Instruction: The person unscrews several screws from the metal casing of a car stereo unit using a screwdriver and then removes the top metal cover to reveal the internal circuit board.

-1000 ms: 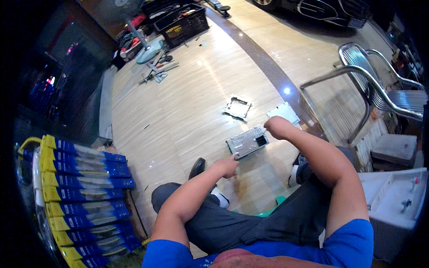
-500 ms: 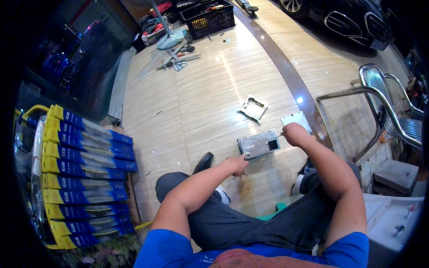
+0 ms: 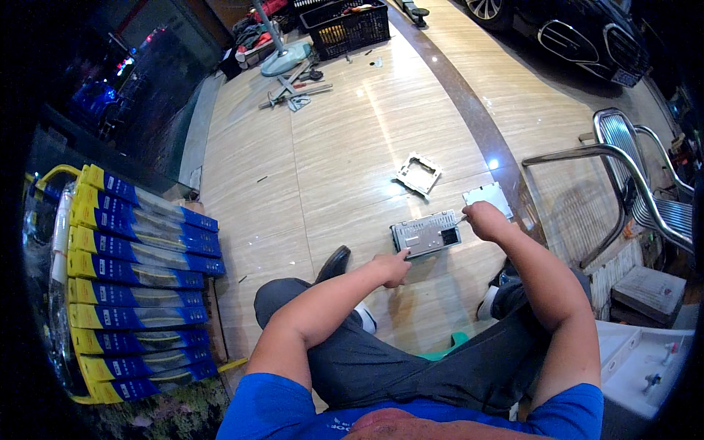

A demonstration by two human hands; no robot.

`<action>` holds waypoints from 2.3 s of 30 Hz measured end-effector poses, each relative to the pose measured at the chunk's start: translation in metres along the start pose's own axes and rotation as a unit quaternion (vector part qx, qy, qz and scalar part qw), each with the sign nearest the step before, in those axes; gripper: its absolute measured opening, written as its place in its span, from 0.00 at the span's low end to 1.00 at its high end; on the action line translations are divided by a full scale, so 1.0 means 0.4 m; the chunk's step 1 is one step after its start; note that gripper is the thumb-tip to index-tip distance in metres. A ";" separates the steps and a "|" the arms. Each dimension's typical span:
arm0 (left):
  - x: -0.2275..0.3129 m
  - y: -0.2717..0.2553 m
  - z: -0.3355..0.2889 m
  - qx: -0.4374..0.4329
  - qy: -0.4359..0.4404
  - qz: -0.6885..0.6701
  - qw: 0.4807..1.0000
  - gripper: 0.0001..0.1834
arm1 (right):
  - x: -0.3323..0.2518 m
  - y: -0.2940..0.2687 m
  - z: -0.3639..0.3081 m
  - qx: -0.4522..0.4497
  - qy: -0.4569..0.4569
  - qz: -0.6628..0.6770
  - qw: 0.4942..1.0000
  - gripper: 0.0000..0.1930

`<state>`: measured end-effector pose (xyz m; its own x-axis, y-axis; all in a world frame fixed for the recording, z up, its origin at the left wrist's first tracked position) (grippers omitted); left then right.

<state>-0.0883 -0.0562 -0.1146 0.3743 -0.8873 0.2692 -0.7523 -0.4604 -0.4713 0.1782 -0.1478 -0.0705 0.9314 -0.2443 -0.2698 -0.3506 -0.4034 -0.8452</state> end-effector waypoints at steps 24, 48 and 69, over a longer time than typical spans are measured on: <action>0.002 0.000 0.007 -0.024 -0.001 0.004 1.000 0.30 | 0.000 0.013 0.004 -0.025 0.020 -0.012 0.999 0.11; -0.038 0.028 0.040 -0.028 0.017 0.025 0.999 0.34 | -0.019 -0.005 0.004 -0.057 0.016 -0.035 0.998 0.10; -0.037 0.026 0.040 -0.036 0.022 0.032 0.999 0.35 | 0.000 0.006 0.010 -0.016 0.025 -0.023 0.999 0.07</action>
<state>-0.0931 -0.0484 -0.1371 0.3007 -0.9123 0.2779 -0.8122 -0.3977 -0.4269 0.1779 -0.1451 -0.0744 0.9407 -0.2686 -0.2073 -0.3118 -0.4433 -0.8404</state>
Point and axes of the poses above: each hand's wrist, its own z-axis towards the middle knuckle, its own y-axis out of the palm, x = y × z, the point moved 1 cm from there along z, towards the middle knuckle, and after that the axes turned 10 degrees about -x, right-handed, at the moved point
